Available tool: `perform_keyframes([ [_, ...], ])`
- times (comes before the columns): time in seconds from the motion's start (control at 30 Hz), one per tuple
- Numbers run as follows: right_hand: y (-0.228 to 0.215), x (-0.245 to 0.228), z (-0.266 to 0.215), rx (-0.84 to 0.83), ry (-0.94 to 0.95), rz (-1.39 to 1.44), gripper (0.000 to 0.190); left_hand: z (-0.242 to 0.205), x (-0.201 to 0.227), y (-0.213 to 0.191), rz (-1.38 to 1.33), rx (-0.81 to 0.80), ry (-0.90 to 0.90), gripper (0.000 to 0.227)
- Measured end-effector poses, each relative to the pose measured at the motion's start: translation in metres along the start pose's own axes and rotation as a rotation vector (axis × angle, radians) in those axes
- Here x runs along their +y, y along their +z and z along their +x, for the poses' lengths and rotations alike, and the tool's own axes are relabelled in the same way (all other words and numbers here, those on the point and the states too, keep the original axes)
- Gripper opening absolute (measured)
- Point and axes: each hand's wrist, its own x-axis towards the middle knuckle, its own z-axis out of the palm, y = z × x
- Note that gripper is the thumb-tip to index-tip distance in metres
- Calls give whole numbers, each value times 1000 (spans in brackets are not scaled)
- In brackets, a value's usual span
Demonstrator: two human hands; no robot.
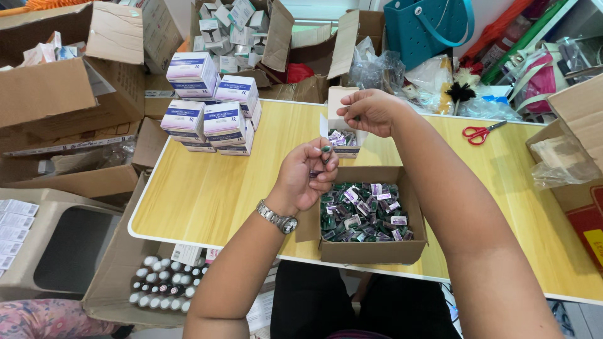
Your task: The person repeatedly picks small green-wrapped items from a large cardboard box and places them into a small open white box on the table. The person handles the items one at a time and continues filling the small box throughout the clip.
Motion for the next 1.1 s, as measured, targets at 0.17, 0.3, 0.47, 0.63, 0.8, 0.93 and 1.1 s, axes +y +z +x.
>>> perform_keyframes([
  [0.17, 10, -14, 0, 59, 12, 51, 21, 17, -13, 13, -2, 38, 75, 11],
  [0.3, 17, -16, 3, 139, -3, -351, 15, 29, -27, 17, -31, 86, 168, 10],
  [0.47, 19, -2, 4, 252, -27, -603, 14, 28, -33, 14, -83, 99, 250, 11],
  [0.63, 16, 0, -8, 296, -44, -525, 19, 21, -37, 17, -48, 81, 332, 11],
  [0.8, 18, 4, -11, 346, -172, -638, 18, 20, -39, 17, -46, 118, 369, 11],
  [0.93, 14, 8, -7, 379, -229, -876, 27, 23, -38, 17, -57, 139, 380, 12],
  [1.1, 7, 21, 7, 439, -313, -832, 31, 23, -39, 17, -38, 161, 369, 13],
])
